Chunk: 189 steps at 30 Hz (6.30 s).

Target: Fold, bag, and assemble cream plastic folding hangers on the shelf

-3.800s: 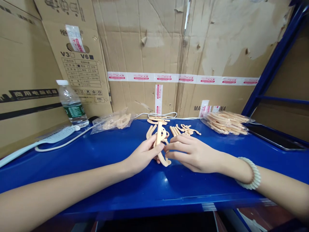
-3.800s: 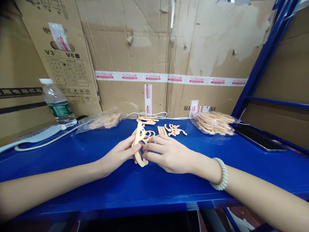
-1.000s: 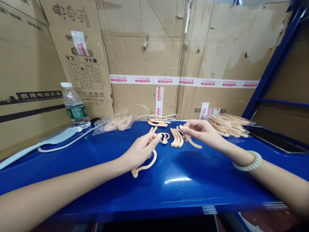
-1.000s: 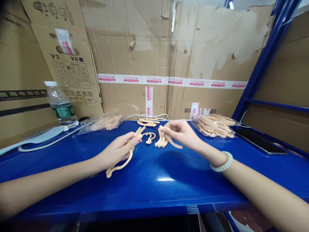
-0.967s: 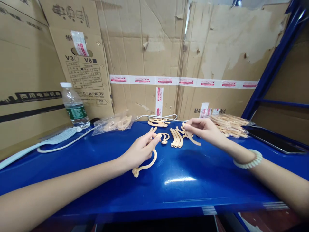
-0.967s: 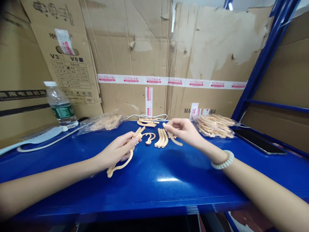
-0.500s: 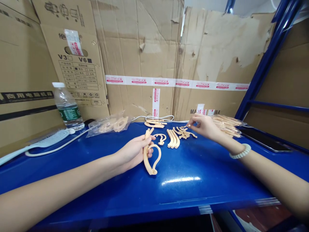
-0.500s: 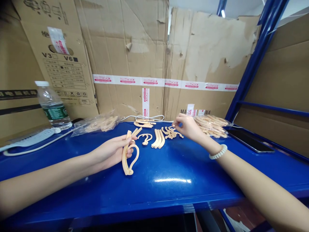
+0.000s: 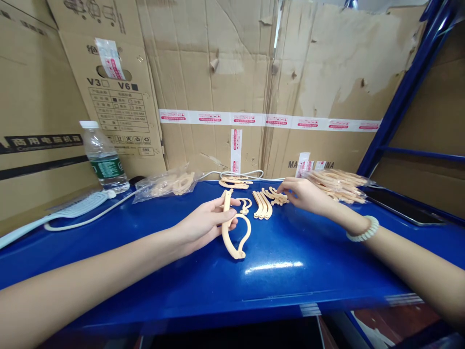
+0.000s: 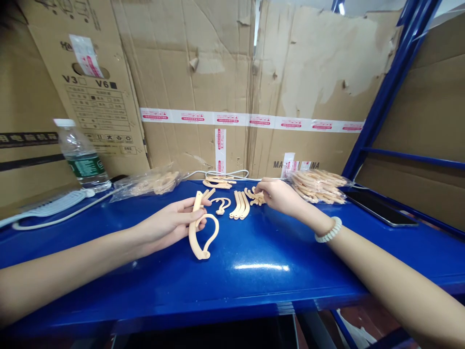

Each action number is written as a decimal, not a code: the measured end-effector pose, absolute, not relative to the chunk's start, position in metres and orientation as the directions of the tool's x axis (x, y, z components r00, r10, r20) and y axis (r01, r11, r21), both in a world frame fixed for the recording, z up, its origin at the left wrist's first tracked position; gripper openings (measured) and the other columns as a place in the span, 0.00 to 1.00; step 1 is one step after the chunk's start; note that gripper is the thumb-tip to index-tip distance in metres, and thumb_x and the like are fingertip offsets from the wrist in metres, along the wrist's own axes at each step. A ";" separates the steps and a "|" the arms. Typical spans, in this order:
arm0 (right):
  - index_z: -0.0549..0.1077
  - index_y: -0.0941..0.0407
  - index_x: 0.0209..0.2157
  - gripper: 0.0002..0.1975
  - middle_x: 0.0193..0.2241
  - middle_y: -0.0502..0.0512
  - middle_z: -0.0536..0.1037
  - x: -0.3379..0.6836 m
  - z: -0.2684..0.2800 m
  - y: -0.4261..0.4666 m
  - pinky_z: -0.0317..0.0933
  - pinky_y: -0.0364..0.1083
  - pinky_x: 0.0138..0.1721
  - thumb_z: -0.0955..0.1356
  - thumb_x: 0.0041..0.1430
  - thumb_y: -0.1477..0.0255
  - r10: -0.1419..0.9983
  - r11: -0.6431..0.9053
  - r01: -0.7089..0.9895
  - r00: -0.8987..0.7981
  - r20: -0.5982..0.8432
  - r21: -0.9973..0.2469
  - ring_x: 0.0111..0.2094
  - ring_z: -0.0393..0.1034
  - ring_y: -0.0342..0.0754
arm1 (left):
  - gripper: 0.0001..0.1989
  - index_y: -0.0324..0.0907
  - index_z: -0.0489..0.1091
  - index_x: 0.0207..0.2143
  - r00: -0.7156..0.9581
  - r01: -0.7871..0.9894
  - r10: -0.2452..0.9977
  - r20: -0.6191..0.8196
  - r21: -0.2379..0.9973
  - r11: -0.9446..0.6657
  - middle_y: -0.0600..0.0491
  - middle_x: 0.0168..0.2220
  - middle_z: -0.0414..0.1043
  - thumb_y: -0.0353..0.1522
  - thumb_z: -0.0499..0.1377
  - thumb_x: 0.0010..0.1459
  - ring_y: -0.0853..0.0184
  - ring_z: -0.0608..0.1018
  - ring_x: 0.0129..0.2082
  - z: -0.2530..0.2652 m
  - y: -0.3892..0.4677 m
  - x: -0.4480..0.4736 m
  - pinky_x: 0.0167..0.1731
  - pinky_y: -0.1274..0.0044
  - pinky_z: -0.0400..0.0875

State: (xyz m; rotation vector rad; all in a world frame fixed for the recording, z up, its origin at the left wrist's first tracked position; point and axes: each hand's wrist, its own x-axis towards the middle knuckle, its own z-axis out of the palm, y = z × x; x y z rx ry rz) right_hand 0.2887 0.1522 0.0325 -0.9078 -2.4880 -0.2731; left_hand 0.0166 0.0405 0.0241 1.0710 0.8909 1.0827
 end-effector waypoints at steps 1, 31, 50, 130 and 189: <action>0.74 0.59 0.36 0.12 0.33 0.57 0.77 0.283 0.034 0.143 0.64 0.46 0.36 0.62 0.54 0.84 0.513 0.796 0.605 -0.673 0.533 -0.003 0.34 0.72 0.48 | 0.09 0.37 0.70 0.40 0.261 -0.215 0.965 -0.033 0.972 0.092 0.54 0.30 0.68 0.22 0.58 0.56 0.73 0.73 0.28 0.024 0.041 0.016 0.37 0.75 0.70; 0.70 0.57 0.35 0.12 0.29 0.53 0.76 0.238 0.018 0.069 0.52 0.49 0.44 0.57 0.67 0.76 0.150 0.941 0.267 -0.878 0.455 0.206 0.30 0.66 0.45 | 0.14 0.44 0.68 0.47 0.485 0.586 0.460 0.744 0.114 -0.802 0.47 0.50 0.69 0.34 0.61 0.58 0.59 0.68 0.54 0.013 0.042 0.006 0.56 0.61 0.61; 0.71 0.58 0.32 0.14 0.22 0.49 0.71 0.232 0.015 0.058 0.52 0.48 0.43 0.57 0.66 0.78 0.077 0.935 0.226 -0.881 0.466 0.273 0.23 0.60 0.43 | 0.09 0.40 0.67 0.31 0.798 0.548 0.386 0.463 -0.291 -0.784 0.52 0.29 0.70 0.25 0.49 0.60 0.67 0.70 0.28 0.011 0.024 0.015 0.48 0.68 0.61; 0.70 0.60 0.48 0.20 0.34 0.56 0.74 0.222 0.033 0.139 0.63 0.47 0.34 0.68 0.59 0.62 0.494 0.862 0.498 -0.783 0.377 -0.096 0.32 0.69 0.48 | 0.11 0.42 0.75 0.44 0.599 0.745 0.651 0.467 -0.025 -0.667 0.50 0.46 0.77 0.33 0.54 0.64 0.61 0.77 0.44 -0.005 0.084 -0.026 0.45 0.70 0.71; 0.67 0.59 0.50 0.17 0.50 0.65 0.72 0.310 0.025 0.182 0.61 0.52 0.52 0.61 0.62 0.68 0.742 0.670 0.731 -0.659 0.122 -0.127 0.50 0.68 0.56 | 0.13 0.42 0.74 0.47 0.595 0.745 0.662 0.456 -0.003 -0.667 0.51 0.47 0.77 0.34 0.54 0.64 0.61 0.76 0.47 -0.002 0.091 -0.029 0.48 0.68 0.71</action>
